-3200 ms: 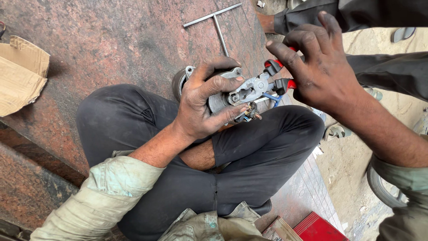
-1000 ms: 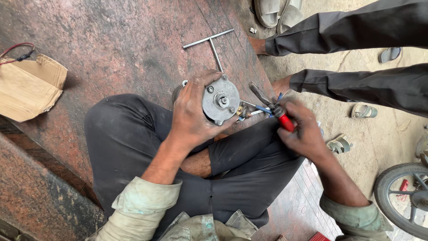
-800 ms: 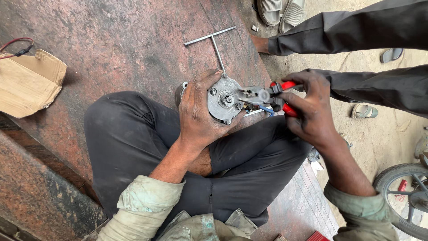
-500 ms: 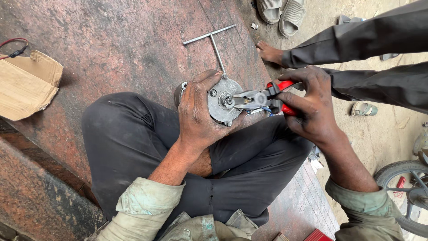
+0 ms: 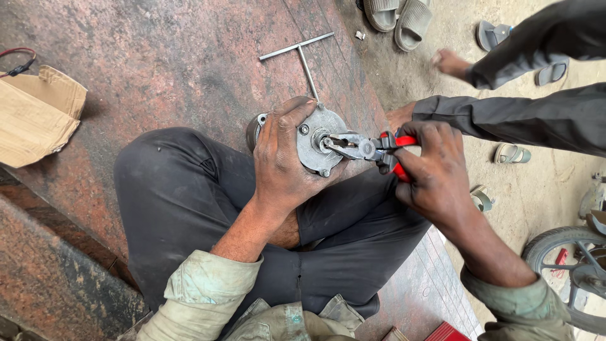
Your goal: The person sits on the ground with a starter motor in their lap and disassembles it. They use a T-handle wrench to loosen the drive-end housing, use pliers on the solenoid terminal, unscrew and remove the end cap and bolts by hand, and separate the motor housing, armature and solenoid into parts laid on the ground.
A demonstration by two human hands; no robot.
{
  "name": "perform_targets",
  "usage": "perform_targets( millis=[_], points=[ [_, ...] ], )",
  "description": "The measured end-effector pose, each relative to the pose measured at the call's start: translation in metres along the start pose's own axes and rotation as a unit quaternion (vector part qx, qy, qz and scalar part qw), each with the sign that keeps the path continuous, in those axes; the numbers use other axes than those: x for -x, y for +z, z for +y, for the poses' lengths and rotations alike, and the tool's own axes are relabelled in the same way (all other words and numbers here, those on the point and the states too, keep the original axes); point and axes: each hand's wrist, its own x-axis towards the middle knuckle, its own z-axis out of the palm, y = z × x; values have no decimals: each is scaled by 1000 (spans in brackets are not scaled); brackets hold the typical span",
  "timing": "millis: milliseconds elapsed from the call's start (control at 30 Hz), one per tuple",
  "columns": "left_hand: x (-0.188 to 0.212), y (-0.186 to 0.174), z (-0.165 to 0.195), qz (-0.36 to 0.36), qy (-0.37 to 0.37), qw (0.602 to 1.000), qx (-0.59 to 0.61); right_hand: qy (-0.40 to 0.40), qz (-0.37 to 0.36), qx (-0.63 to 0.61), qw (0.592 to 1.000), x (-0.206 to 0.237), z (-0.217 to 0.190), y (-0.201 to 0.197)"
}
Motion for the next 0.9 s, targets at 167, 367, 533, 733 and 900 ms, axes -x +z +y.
perform_targets(
  millis=[167, 367, 533, 733, 900],
  points=[
    [1, -4, 13, 27, 14, 998, -54, 38, -6, -14, 999, 12, -18, -2],
    [7, -8, 37, 85, 12, 991, -100, 110, 51, -201, 972, 20, -18, 7],
    [9, 7, 52, 122, -56, 981, -139, 170, 114, -388, 899, 5, 21, 42],
    [8, 20, 66, 174, -78, 968, -165, 176, -106, -240, 949, -56, 111, 120],
    [4, 23, 72, 185, -103, 966, -151, 208, -259, -38, 942, -92, 149, 197]
  ],
)
